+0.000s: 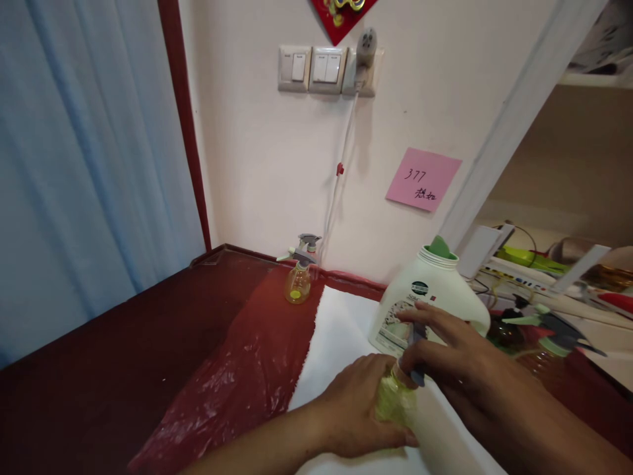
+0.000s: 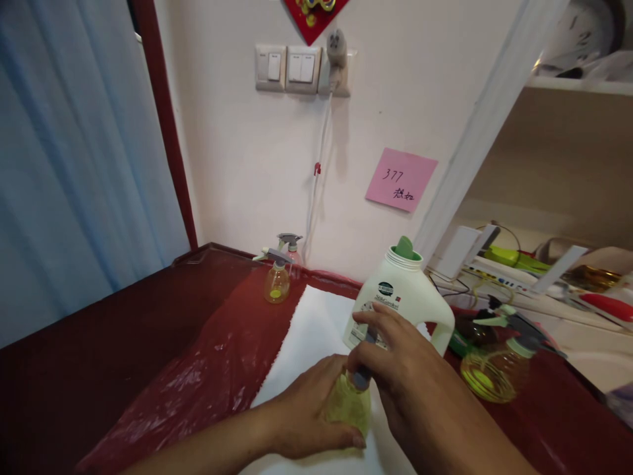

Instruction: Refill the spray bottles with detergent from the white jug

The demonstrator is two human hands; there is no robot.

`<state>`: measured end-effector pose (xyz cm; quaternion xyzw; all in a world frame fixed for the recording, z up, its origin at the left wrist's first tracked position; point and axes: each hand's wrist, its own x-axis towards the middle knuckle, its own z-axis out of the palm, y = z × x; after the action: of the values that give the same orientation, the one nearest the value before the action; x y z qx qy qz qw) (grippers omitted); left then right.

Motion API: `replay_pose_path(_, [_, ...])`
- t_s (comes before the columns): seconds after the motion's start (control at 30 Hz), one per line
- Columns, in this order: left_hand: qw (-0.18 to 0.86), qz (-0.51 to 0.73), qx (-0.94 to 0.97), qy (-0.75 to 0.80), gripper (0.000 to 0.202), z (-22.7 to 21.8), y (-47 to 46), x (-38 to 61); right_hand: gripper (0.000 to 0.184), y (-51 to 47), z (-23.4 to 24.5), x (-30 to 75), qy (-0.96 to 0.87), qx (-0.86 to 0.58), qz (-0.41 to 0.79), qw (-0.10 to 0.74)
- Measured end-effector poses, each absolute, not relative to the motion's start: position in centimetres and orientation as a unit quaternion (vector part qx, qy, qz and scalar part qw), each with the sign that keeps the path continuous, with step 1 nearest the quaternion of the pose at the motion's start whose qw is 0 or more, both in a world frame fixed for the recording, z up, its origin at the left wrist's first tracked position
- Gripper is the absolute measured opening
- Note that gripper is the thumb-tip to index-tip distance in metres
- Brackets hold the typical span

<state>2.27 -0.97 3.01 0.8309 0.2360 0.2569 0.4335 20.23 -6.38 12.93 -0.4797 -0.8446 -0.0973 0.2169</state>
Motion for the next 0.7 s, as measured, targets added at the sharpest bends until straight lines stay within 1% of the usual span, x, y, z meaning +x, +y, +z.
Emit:
replay_pose_path(0.17, [0.435, 0.257, 0.832, 0.229, 0.063, 3.30, -1.04, 2.14, 0.033, -6.62, 13.30, 20.16, -0.854, -0.465, -0.104, 0.208])
replay_pose_path(0.3, [0.441, 0.259, 0.829, 0.225, 0.047, 3.40, -1.10, 1.89, 0.037, -6.98, 13.56, 19.94, -0.856, -0.460, -0.113, 0.206])
replay_pose_path(0.37, [0.442, 0.264, 0.828, 0.223, 0.043, 3.32, -1.16, 1.86, 0.037, -7.08, 13.43, 19.94, -0.859, -0.455, -0.117, 0.202])
replay_pose_path(0.57, [0.444, 0.267, 0.824, 0.228, 0.044, 3.29, -1.23, 1.97, 0.035, -7.12, 12.82, 20.23, -0.869, -0.438, -0.115, 0.199])
replay_pose_path(0.7, [0.451, 0.268, 0.822, 0.222, 0.040, 3.62, -1.23, 1.96, 0.034, -7.28, 12.90, 20.32, -0.870, -0.440, -0.112, 0.191])
